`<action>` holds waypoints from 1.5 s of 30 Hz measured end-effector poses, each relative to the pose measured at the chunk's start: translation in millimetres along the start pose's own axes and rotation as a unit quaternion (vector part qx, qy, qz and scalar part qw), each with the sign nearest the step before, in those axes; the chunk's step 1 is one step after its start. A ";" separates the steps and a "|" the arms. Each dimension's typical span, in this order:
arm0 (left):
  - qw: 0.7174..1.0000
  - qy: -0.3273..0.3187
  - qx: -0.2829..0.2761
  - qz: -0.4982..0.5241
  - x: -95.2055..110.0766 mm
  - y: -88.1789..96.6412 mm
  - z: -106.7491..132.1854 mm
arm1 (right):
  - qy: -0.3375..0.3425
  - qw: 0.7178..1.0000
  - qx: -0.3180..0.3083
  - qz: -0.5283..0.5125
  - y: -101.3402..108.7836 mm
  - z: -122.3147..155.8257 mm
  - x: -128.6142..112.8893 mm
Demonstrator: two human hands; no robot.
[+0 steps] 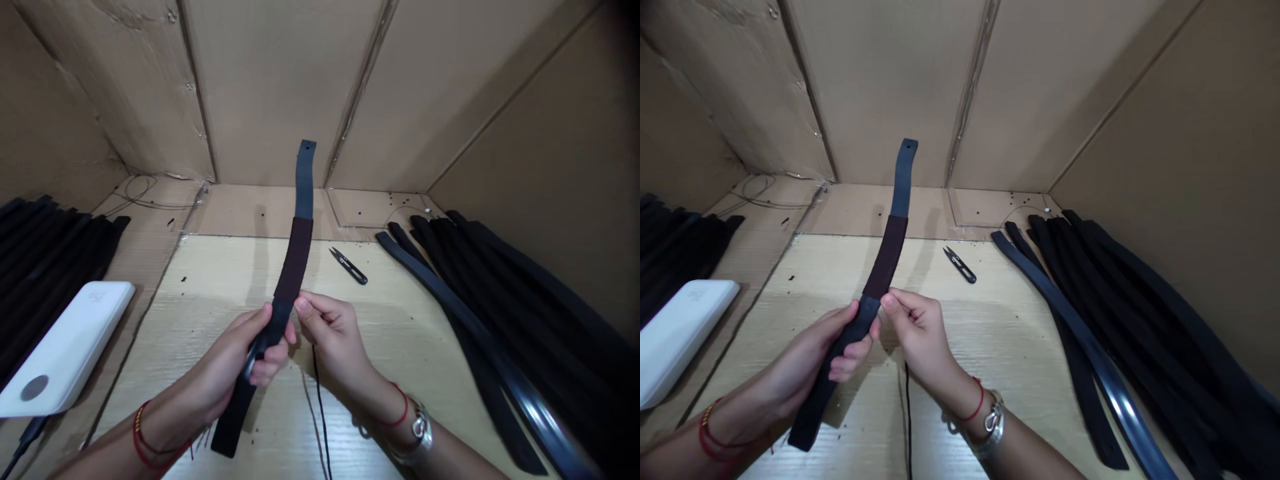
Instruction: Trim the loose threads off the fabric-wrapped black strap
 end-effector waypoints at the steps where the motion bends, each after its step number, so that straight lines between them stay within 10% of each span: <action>1: 1.000 -0.002 -0.007 0.002 -0.5 -0.1 0.1 | -0.014 1.000 -0.002 -0.025 -1.2 1.1 2.2; 10: 0.957 0.143 -0.252 0.000 -12.7 7.7 -3.2 | -0.094 0.966 -0.038 -0.236 -5.5 11.1 6.0; 14: 0.990 0.027 -0.018 -0.136 -10.3 7.6 -5.8 | -0.077 0.983 0.013 -0.166 -1.9 6.2 4.6; 17: 0.963 -0.105 0.131 -0.212 -2.0 2.9 -0.3 | -0.080 0.990 0.043 -0.105 -0.2 3.2 5.6; 26: 0.974 -0.141 0.060 -0.165 -3.2 1.9 -0.2 | -0.079 0.983 0.055 -0.159 -5.3 5.3 2.1; 42: 0.968 0.100 -0.223 0.063 -13.1 7.5 -5.5 | -0.084 0.971 -0.039 -0.221 -7.0 10.6 -2.0; 45: 0.986 0.106 -0.130 -0.001 -9.6 10.0 -4.6 | -0.067 0.979 -0.036 -0.190 -4.1 7.6 -4.5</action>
Point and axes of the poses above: each hand's wrist, its own z-axis away from the middle knuckle, its own y-axis out of the back of the hand, x = y × z, the point moved 2 cm from there along -z, towards the middle knuckle, and after that the axes turned 12 degrees about y, right-handed, at the moved point
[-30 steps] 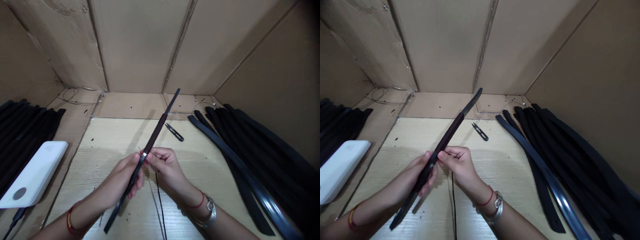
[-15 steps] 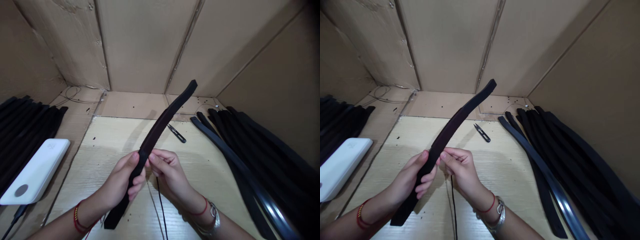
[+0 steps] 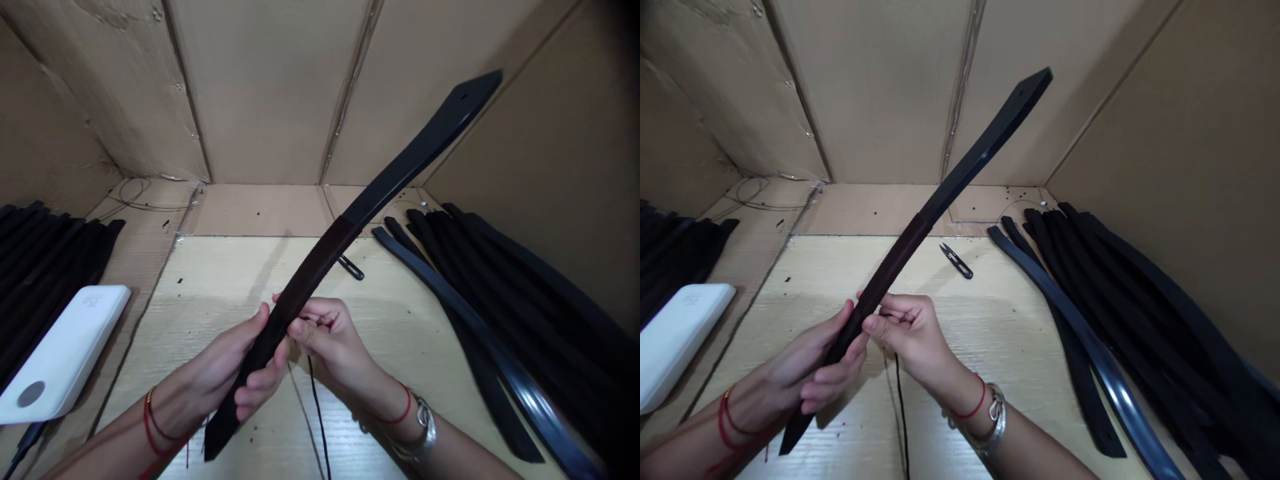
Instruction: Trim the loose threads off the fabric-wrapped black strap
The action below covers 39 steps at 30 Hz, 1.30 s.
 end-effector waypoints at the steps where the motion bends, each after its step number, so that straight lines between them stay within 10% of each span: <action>1: 0.998 -0.015 0.060 -0.032 2.1 -0.1 1.5 | 0.004 1.000 0.000 0.006 0.2 -1.2 -1.2; 4: 0.976 -0.072 0.171 -0.114 7.7 -4.3 5.4 | -0.006 1.000 0.007 -0.009 -0.2 -4.2 -3.0; 11: 0.954 -0.133 0.212 -0.167 6.7 -3.4 4.6 | -0.073 0.991 0.028 -0.105 1.2 -6.9 -7.5; 29: 0.981 -0.130 0.136 -0.046 5.2 -10.1 0.8 | -0.078 0.990 0.022 -0.117 1.7 -6.0 1.1; 35: 0.998 -0.065 0.000 -0.011 -0.3 -1.3 -6.5 | -0.081 0.990 0.005 -0.117 -3.4 -1.1 6.6; 39: 0.980 -0.082 0.110 -0.146 1.5 2.8 -4.7 | -0.040 0.998 0.038 -0.026 -2.5 -2.4 4.6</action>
Point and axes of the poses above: each hand's wrist, its own z-axis away from the middle knuckle, its own y-axis out of the back of the hand, x = y × z, the point moved 2 cm from there along -z, towards the middle knuckle, and after that the axes turned 12 degrees about y, right-handed, at the moved point
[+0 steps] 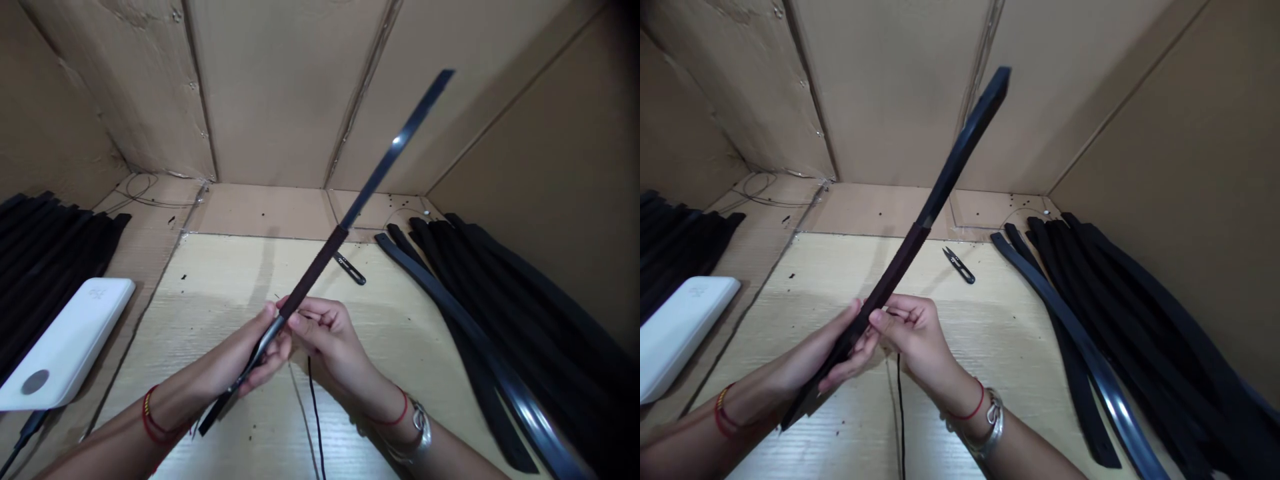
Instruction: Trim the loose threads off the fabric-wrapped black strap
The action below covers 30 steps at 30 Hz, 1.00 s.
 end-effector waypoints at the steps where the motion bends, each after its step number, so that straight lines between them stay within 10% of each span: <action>1: 0.998 -0.020 0.051 -0.043 0.8 0.5 0.9 | 0.011 0.999 0.014 0.027 0.9 -0.5 -0.5; 5: 0.984 -0.039 0.155 -0.082 1.0 -2.2 3.1 | 0.019 0.994 0.029 0.103 5.6 -2.2 0.0; 13: 0.993 -0.029 0.099 0.057 8.6 -5.4 6.1 | 0.044 0.993 -0.025 0.109 12.2 -8.9 -2.5; 19: 0.980 -0.052 -0.131 0.142 3.6 -6.5 6.7 | 0.005 0.999 -0.040 -0.009 9.2 -2.9 4.5; 23: 0.934 0.050 -0.296 0.192 -5.0 -12.3 8.1 | -0.005 0.994 -0.088 -0.070 4.7 2.4 5.2; 25: 0.958 0.067 -0.241 0.142 -7.8 -12.7 5.0 | -0.001 0.995 -0.070 -0.066 4.3 1.9 3.7; 30: 0.990 -0.074 0.120 -0.020 0.3 -5.1 0.3 | 0.029 0.998 0.020 0.056 10.7 -4.6 0.3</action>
Point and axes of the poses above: each hand's wrist, its own z-axis away from the middle knuckle, its own y-axis out of the back of the hand, x = y × z, the point moved 2 cm from there along -z, towards the middle knuckle, and after that the axes turned 12 degrees about y, right-handed, at the moved point
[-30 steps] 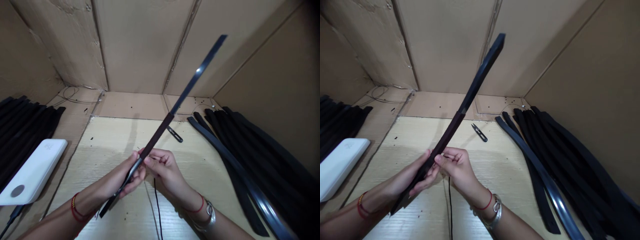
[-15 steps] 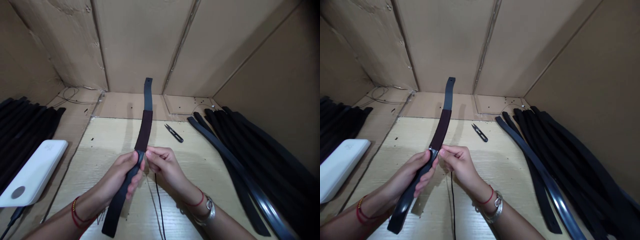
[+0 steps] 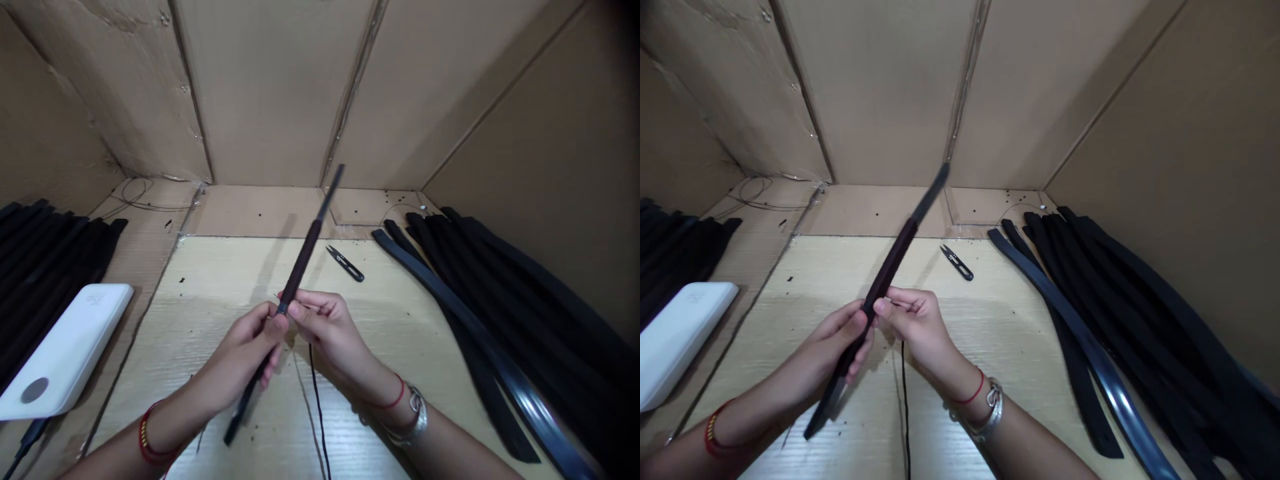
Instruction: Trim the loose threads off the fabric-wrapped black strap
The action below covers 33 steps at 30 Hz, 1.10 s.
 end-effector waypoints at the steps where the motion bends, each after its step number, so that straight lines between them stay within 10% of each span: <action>1: 0.999 -0.016 0.029 -0.017 2.1 0.5 0.2 | 0.002 1.000 0.012 0.012 1.3 -0.9 -0.1; 12: 0.989 0.013 -0.082 0.124 6.1 -0.9 5.0 | 0.012 1.000 -0.016 -0.022 -3.6 0.6 -7.1; 28: 0.877 0.130 -0.376 0.270 -5.9 0.2 2.4 | -0.014 0.994 -0.064 -0.087 -6.2 8.8 1.2; 31: 0.910 0.151 -0.327 0.203 -6.3 -1.2 0.9 | -0.021 0.996 -0.053 -0.063 -5.8 9.1 -0.4; 33: 0.969 0.117 -0.182 0.119 -3.5 0.7 -1.4 | -0.001 0.999 -0.033 -0.023 -6.9 7.1 -4.4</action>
Point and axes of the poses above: each hand's wrist, its own z-axis away from the middle knuckle, its own y-axis out of the back of the hand, x = y × z, the point moved 2 cm from there along -z, towards the middle knuckle, and after that the axes turned 12 degrees about y, right-handed, at the moved point
